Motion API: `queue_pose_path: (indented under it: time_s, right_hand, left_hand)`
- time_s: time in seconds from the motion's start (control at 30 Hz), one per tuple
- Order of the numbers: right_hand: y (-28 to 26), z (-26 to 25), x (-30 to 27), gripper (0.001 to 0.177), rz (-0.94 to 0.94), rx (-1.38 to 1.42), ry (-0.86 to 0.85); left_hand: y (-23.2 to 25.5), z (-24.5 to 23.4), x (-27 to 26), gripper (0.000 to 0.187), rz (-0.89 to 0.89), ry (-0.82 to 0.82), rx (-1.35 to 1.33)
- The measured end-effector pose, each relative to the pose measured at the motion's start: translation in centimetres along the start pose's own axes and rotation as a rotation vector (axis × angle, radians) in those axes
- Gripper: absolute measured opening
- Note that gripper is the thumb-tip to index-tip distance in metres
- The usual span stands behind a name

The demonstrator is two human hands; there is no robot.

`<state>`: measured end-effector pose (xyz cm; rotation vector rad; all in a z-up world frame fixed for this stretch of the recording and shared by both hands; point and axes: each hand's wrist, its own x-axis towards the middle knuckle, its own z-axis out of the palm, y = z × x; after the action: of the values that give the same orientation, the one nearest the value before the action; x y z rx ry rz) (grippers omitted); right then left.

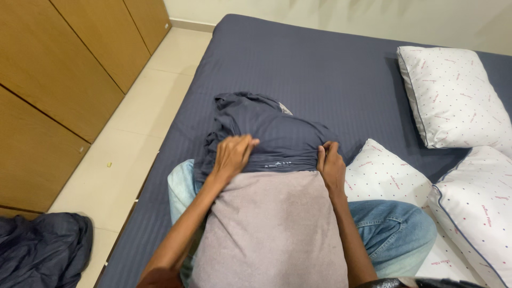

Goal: The person puts covers on pillows by hand while sitting on a bed.

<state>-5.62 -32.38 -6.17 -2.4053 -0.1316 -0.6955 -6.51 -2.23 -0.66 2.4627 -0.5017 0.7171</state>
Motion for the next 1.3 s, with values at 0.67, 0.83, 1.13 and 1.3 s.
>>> queue_pose_path:
  time_s: [0.67,0.83,1.13,1.3]
  right_hand:
    - [1.7,0.4,-2.6,0.013,-0.207,0.076,0.196]
    - [1.8,1.0,-1.5,0.021,-0.053,-0.154,0.072]
    - [1.6,0.4,-1.8,0.035,-0.135,-0.112,0.066]
    - [-0.2,-2.2,-2.3,0.046,0.07,-0.116,-0.051]
  left_hand:
    - [-2.3,-2.7,0.0,0.027,-0.157,0.089,-0.354]
    - [-2.2,-1.9,-3.7,0.037,-0.176,-0.128,-0.114]
    - [-1.3,-3.2,-6.6,0.023,-0.194,0.219,-0.106]
    - [-2.2,-5.1,-3.1,0.072,-0.498,-0.311,-0.56]
